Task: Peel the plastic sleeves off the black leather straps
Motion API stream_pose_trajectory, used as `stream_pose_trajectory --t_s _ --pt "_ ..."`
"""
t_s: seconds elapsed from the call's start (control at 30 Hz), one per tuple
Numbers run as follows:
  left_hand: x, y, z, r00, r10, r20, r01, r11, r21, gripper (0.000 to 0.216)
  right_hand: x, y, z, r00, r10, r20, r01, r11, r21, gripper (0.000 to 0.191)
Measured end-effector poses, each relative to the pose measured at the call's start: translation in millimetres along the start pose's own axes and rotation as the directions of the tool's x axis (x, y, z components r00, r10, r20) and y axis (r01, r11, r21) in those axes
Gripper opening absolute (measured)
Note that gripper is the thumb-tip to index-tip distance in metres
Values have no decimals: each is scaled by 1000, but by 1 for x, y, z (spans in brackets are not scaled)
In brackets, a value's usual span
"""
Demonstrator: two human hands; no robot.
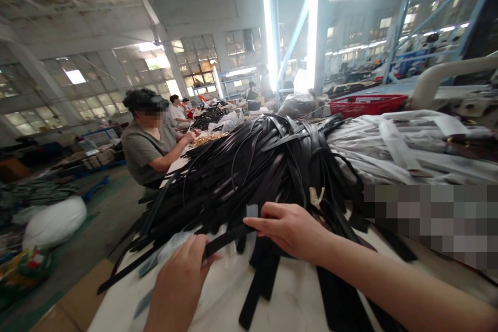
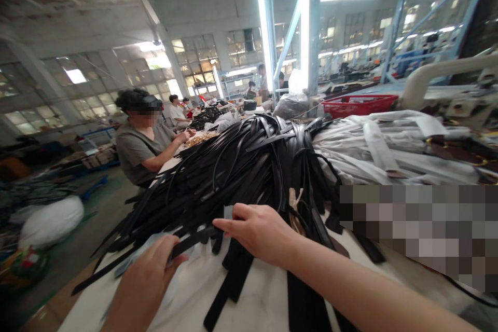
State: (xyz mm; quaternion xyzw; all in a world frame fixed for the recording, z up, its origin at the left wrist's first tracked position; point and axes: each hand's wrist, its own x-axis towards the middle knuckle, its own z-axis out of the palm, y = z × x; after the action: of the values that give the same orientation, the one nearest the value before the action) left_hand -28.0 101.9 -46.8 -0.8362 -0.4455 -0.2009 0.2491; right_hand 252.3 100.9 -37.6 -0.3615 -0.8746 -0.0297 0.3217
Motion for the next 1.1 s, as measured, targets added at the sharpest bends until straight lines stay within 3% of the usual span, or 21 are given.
stream_pose_trajectory --t_s 0.2,0.37,0.57,0.67,0.77,0.87,0.93,0.97,1.1 --pt "4 13 -9 996 17 -93 -10 997 74 45 -2 -15 -8 997 -16 -78 17 1000 22 34" --pt "6 15 -15 995 -2 -102 7 999 54 42 3 -17 -21 987 32 -157 -2 982 189 33" --pt "6 33 -13 991 94 -97 -81 988 130 28 3 -33 -6 988 12 151 -46 974 223 48" --pt "3 49 -7 978 164 -133 -148 981 123 28 -1 -47 9 964 74 255 -160 930 332 46" --pt "-3 59 -2 963 210 -166 -197 976 96 32 -5 -52 17 941 115 317 -287 765 577 33" --pt "-7 65 2 952 250 -176 -236 967 94 38 -6 -50 23 910 50 412 -392 432 812 34" --pt "-6 69 2 945 267 -188 -249 962 114 42 -5 -47 28 877 -22 480 -465 210 860 40" --pt "-5 69 1 942 271 -196 -250 960 125 42 -5 -45 30 863 -47 502 -492 142 859 42" --pt "-2 49 -17 943 260 -209 -237 963 128 43 -4 -35 32 840 -59 539 -537 47 842 48"
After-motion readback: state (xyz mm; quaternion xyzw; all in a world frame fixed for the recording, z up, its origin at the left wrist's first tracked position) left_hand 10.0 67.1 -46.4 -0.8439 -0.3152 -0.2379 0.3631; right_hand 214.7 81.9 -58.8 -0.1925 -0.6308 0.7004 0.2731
